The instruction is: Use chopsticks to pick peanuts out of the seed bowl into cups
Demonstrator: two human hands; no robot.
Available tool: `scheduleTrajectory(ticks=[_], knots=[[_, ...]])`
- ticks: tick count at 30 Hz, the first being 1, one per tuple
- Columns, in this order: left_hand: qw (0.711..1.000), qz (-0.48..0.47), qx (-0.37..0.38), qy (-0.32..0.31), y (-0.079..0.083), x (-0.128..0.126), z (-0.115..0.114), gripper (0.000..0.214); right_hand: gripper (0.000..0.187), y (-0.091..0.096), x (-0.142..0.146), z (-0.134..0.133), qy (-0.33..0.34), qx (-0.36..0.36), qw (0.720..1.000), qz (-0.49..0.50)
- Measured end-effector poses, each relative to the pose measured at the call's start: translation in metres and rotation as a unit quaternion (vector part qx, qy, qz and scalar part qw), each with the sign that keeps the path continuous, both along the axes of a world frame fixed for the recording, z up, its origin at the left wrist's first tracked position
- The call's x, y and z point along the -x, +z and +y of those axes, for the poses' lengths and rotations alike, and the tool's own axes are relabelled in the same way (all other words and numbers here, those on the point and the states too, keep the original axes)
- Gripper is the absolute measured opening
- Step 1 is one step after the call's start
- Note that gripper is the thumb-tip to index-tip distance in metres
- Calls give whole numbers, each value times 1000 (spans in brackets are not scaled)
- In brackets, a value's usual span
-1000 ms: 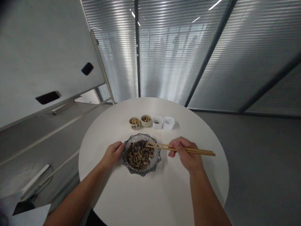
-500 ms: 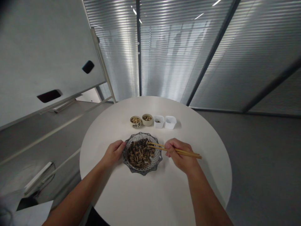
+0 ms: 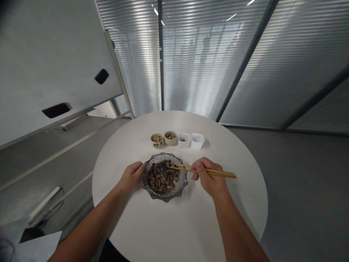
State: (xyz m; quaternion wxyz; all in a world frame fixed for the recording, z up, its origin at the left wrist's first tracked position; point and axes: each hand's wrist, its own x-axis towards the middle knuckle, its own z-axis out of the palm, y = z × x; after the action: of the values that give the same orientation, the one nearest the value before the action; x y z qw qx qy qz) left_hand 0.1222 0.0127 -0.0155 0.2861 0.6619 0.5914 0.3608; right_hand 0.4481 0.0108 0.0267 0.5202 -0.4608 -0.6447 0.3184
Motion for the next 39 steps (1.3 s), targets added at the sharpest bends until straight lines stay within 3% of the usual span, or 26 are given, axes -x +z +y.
scheduleTrajectory(ticks=[13,19,39], knots=[[1000,0,1,-4,1,-1,-1,45,53,0,23,12,-84,118,974,172],[1000,4,8,-3,-1,-1,0,47,53,1,33,14,-81,163,959,216],[1000,0,-1,-4,-1,-1,0,46,47,-9,38,17,-67,134,964,217]])
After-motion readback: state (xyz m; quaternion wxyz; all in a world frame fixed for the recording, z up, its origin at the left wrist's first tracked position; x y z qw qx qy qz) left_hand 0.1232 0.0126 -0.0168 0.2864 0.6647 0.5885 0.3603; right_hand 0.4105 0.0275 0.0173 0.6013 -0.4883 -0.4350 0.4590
